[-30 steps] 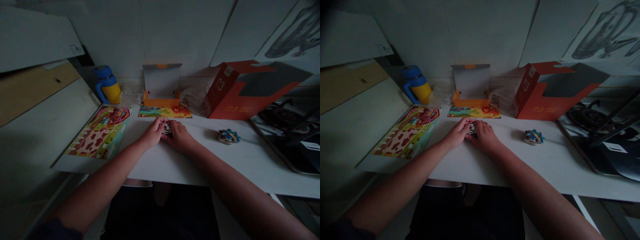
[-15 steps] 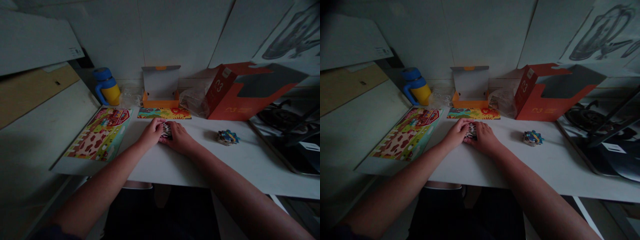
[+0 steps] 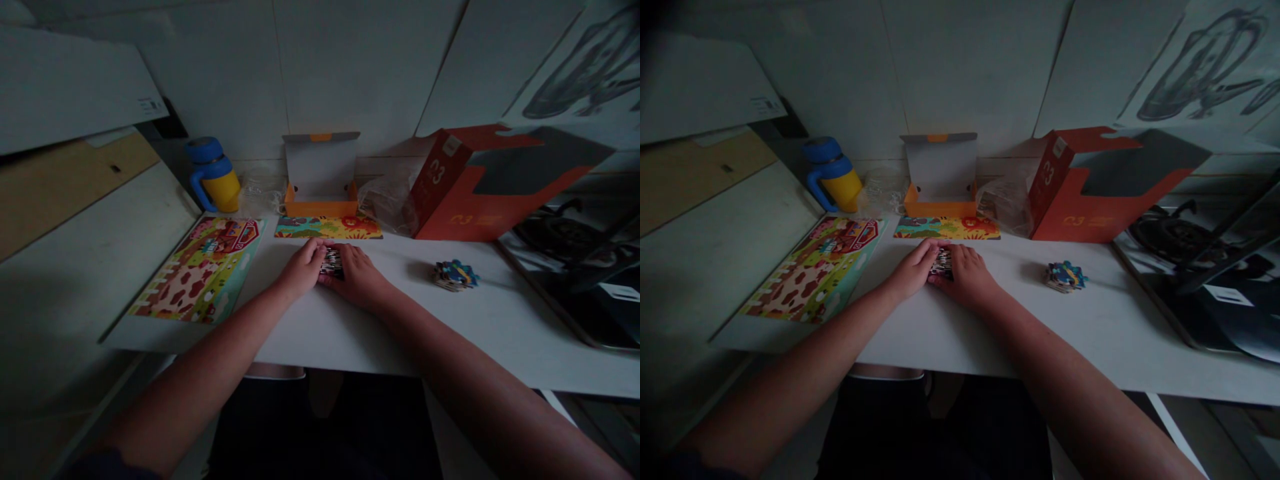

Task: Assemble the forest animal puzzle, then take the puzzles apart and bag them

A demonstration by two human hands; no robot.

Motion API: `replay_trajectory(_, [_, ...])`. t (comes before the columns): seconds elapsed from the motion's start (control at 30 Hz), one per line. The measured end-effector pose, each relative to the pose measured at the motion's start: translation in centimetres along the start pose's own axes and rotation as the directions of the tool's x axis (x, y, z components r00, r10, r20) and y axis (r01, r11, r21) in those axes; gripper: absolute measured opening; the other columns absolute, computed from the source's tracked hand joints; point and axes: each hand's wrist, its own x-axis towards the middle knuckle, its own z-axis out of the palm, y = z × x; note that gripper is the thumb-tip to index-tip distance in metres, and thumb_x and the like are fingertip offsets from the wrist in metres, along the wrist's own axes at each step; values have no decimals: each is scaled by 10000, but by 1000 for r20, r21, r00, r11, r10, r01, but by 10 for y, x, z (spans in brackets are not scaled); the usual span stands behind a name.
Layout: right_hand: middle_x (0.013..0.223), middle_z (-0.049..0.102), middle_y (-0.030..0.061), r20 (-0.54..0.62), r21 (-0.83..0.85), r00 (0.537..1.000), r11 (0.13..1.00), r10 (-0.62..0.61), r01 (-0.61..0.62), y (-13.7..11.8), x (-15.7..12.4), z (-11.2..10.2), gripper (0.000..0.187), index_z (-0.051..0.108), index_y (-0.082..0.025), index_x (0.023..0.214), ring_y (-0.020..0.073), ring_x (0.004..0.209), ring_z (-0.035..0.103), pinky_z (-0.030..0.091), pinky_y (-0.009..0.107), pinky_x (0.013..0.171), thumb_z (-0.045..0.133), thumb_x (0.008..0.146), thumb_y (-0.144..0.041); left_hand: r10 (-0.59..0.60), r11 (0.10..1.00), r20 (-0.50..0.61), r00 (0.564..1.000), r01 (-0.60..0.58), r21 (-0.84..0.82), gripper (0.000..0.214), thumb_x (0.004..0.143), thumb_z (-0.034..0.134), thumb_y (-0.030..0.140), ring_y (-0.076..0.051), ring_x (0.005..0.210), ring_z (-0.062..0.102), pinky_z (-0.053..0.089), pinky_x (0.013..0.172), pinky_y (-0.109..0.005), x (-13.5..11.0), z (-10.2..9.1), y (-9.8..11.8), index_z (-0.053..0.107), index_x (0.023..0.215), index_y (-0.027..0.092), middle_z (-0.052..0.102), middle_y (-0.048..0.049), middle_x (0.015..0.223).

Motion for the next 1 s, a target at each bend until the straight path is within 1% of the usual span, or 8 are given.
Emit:
replay_trajectory(0.1, [1291, 635, 242, 3, -47, 1000, 999, 0, 0, -1, 0, 2, 602, 476, -141, 1393, 398, 1176, 593, 500, 555, 983, 626, 964, -537, 25, 999, 71, 997, -26, 18, 386, 1098, 376, 454, -229, 1360, 578, 398, 1204, -391, -5, 1, 10, 599, 1294, 209, 644, -119, 1412])
replay_trajectory(0.2, [1298, 623, 245, -3, -75, 1000, 997, -18, 18, -1, -2, 3, 549, 478, -127, 1369, 391, 1189, 576, 494, 530, 992, 636, 959, -456, 24, 996, 128, 992, -34, 78, 449, 1098, 373, 482, -242, 1473, 489, 326, 1269, -426, -10, 4, 18, 517, 1424, 209, 558, -146, 1541])
replay_trajectory(0.33, [1252, 641, 202, 10, -58, 1000, 998, -28, 28, 0, -1, 1, 435, 507, -166, 1302, 354, 1135, 585, 492, 490, 981, 644, 929, -344, 7, 984, 179, 984, -39, 174, 658, 1038, 528, 551, -288, 1537, 419, 301, 1290, -485, -17, -1, 20, 353, 1573, 210, 422, -187, 1660])
replay_trajectory(0.47, [1191, 671, 174, 53, -13, 998, 1000, 25, -24, 0, 1, -5, 400, 527, -184, 1224, 334, 1094, 597, 497, 448, 954, 686, 883, -320, -17, 945, 152, 988, -34, 325, 906, 916, 719, 580, -341, 1558, 383, 314, 1283, -518, -23, -13, 15, 304, 1621, 192, 382, -212, 1681])
replay_trajectory(0.7, [1259, 632, 222, 60, -117, 998, 993, -25, 32, -4, -1, -2, 440, 530, -121, 1291, 355, 1138, 552, 471, 469, 1012, 618, 879, -247, -22, 879, 210, 977, -81, 470, 930, 969, 637, 541, -365, 1611, 262, 248, 1306, -544, -28, -10, 5, 200, 1669, 111, 290, -256, 1715])
replay_trajectory(0.87, [1249, 643, 228, 65, -95, 997, 994, -39, 45, -6, -4, -3, 385, 542, -110, 1274, 342, 1132, 568, 470, 469, 1025, 575, 926, -270, -60, 896, 220, 974, -44, 441, 942, 975, 593, 632, -353, 1618, 252, 227, 1314, -546, -26, -10, 5, 189, 1682, 159, 285, -223, 1727])
replay_trajectory(0.93, [1233, 671, 208, 76, -49, 997, 999, -14, 18, -7, -4, -11, 373, 541, -130, 1271, 327, 1109, 598, 489, 449, 984, 586, 936, -289, -76, 908, 221, 972, -24, 418, 937, 990, 543, 665, -344, 1617, 260, 232, 1315, -533, -26, -12, 7, 180, 1685, 152, 285, -225, 1727])
replay_trajectory(1.0, [1204, 705, 184, 85, 12, 994, 997, 71, -72, -6, -2, -23, 429, 521, -147, 1308, 303, 1065, 646, 510, 409, 915, 628, 938, -336, -83, 920, 207, 975, -5, 392, 909, 1009, 492, 678, -329, 1616, 268, 237, 1315, -515, -27, -14, 9, 190, 1682, 147, 280, -226, 1729])
